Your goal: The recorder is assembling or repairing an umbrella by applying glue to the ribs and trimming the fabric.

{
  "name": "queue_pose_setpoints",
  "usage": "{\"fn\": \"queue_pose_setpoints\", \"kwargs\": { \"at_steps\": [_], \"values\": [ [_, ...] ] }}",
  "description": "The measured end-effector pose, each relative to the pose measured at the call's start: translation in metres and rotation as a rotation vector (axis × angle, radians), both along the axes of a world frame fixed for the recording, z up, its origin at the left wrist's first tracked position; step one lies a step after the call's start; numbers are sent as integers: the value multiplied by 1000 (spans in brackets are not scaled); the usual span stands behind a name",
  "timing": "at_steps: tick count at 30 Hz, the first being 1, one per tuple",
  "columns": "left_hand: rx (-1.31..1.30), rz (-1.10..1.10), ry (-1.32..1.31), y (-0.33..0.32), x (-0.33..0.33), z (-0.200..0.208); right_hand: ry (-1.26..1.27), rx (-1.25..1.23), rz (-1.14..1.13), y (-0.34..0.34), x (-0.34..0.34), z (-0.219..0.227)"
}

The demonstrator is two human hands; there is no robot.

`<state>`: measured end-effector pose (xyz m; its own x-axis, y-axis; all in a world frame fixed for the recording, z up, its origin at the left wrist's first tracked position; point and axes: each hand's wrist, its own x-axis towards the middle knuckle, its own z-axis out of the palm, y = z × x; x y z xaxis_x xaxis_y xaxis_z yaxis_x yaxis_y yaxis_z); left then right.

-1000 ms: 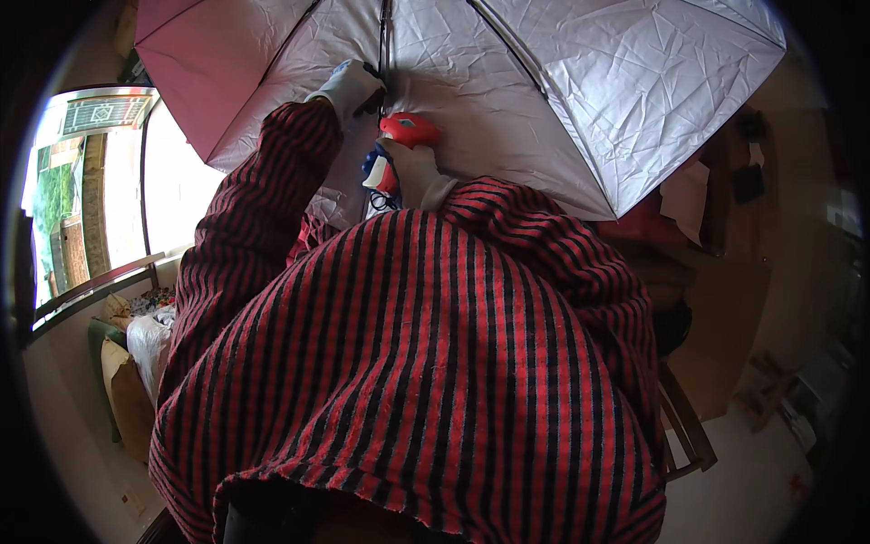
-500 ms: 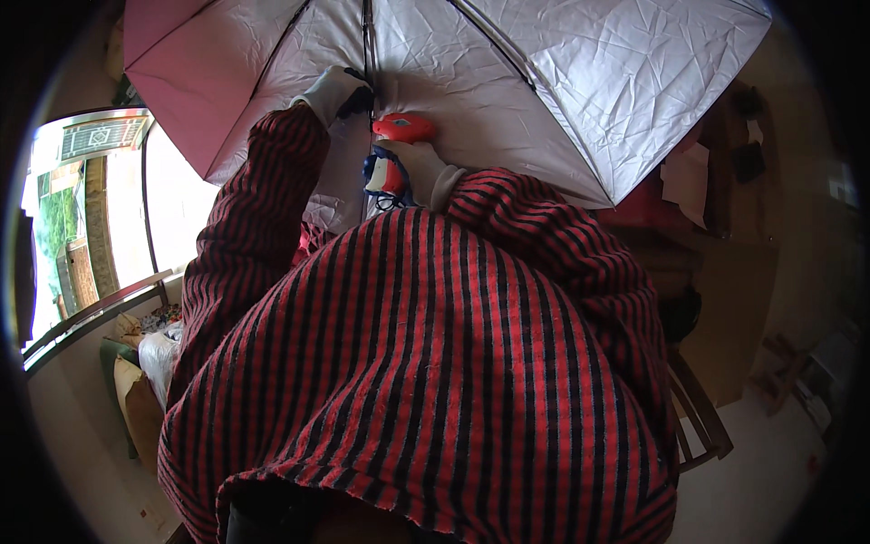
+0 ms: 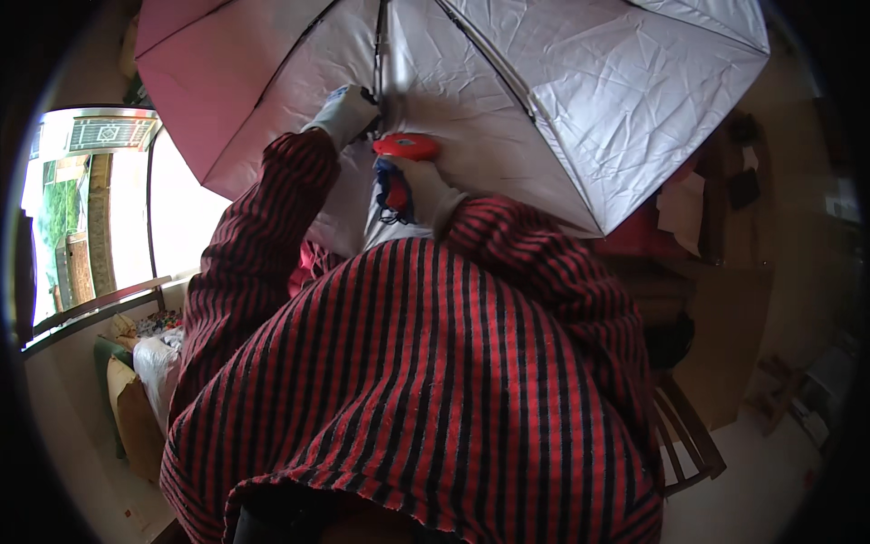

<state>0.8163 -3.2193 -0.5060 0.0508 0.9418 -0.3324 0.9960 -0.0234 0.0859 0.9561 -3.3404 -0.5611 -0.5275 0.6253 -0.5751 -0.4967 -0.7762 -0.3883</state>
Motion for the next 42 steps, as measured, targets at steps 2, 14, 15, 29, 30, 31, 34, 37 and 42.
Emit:
{"fn": "queue_pose_setpoints", "kwargs": {
  "at_steps": [2, 14, 15, 29, 30, 31, 34, 37, 42],
  "values": [
    [90, 110, -13, -9, 1, 21, 44, 10, 21, 1, 14, 2],
    [248, 256, 289, 30, -115, 48, -456, 574, -373, 106, 5, 51],
    [360, 268, 258, 27, -106, 44, -571, 598, -397, 109, 8, 46],
    [324, 305, -411, 12, 14, 16, -357, 677, -444, 118, -1, 27],
    [326, 331, -405, 14, 16, 16, -354, 675, -380, 121, 2, 25],
    [324, 352, -398, 15, 18, 16, -351, 668, -322, 123, 5, 19],
    [340, 341, -401, 15, 25, 19, -80, 567, -254, 131, 21, 7],
    [383, 324, -433, 16, 25, 18, -344, 942, -117, 132, 38, 7],
    [410, 310, -509, 16, 22, 19, -1114, 1688, 145, 135, 57, 17]
  ]
}}
